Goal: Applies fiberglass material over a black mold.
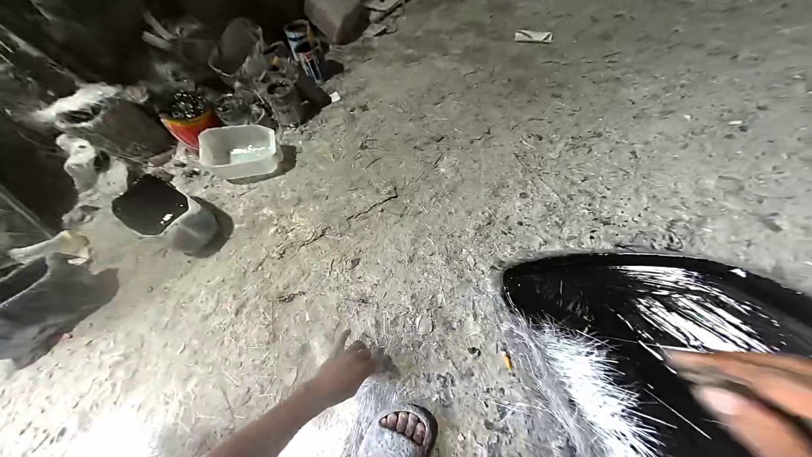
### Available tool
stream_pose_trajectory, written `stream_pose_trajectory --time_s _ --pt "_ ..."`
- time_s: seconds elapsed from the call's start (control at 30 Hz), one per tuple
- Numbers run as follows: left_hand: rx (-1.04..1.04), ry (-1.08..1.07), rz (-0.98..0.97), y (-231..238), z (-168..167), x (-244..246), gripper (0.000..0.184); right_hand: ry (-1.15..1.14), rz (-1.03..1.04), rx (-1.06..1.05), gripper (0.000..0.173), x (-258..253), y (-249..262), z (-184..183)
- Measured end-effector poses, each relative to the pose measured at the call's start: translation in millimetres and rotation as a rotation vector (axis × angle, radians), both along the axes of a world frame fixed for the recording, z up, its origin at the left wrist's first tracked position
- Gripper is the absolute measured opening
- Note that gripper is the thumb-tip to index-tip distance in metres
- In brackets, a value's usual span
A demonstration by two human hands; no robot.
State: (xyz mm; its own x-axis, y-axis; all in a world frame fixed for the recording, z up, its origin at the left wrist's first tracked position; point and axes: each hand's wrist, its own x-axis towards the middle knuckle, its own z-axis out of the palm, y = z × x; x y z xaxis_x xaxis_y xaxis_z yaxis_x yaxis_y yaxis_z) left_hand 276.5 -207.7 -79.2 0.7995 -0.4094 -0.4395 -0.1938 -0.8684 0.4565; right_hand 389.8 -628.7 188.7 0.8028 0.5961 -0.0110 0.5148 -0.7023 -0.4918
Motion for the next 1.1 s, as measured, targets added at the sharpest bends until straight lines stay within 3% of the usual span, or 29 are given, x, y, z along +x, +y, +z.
stream_pose_trajectory --time_s 0.13,0.23,0.27,0.33,0.4,0.47,0.53,0.6,0.7,0.77,0.93,1.03,1.1 --pt "-0.242 -0.070 0.009 8.0 44.1 10.9 0.023 0.109 0.134 -0.155 0.047 4.4 82.2 -65.9" --pt "-0.429 -0.113 0.068 5.5 93.1 32.4 0.031 0.544 0.228 -0.237 0.098 5.1 138.7 -89.3" --pt "-0.468 -0.160 0.092 2.2 107.3 42.2 0.030 0.637 0.241 -0.212 0.107 5.5 150.2 -93.9" --pt "-0.582 -0.284 0.115 -7.6 129.3 64.9 0.026 0.731 0.223 -0.055 0.099 6.4 156.3 -101.3" --pt "-0.732 -0.351 0.125 -18.3 145.7 88.6 0.026 0.719 0.142 0.134 0.070 10.0 145.9 -98.8" --pt "-0.882 -0.363 0.108 -31.1 163.4 109.1 0.024 0.717 -0.017 0.352 0.070 14.7 127.2 -88.3" --pt "-0.973 -0.396 0.051 -49.3 182.3 128.3 0.021 0.895 -0.196 0.614 0.075 17.3 108.6 -74.8" --pt "-1.038 -0.427 -0.022 -72.0 197.2 145.6 0.017 1.031 -0.312 0.881 0.064 11.9 93.4 -61.3" --pt "-1.043 -0.385 -0.144 -110.3 212.8 175.9 0.022 0.784 -0.337 1.081 0.048 5.3 61.0 -45.0" --pt "-0.999 -0.304 -0.238 -141.6 221.2 200.8 0.032 0.552 -0.419 1.026 0.043 2.3 23.2 -28.3" --pt "-0.827 -0.207 -0.272 -267.1 245.8 254.8 0.049 0.289 -0.713 0.864 0.034 -4.9 -82.0 -6.4" --pt "-0.848 0.146 -0.114 -345.9 258.1 264.1 0.064 0.087 -0.942 0.708 0.033 -17.1 -134.3 -5.7" --pt "-0.868 0.328 -0.096 -389.3 253.9 266.2 0.050 0.006 -1.080 0.655 0.040 -19.7 -162.8 -7.5"
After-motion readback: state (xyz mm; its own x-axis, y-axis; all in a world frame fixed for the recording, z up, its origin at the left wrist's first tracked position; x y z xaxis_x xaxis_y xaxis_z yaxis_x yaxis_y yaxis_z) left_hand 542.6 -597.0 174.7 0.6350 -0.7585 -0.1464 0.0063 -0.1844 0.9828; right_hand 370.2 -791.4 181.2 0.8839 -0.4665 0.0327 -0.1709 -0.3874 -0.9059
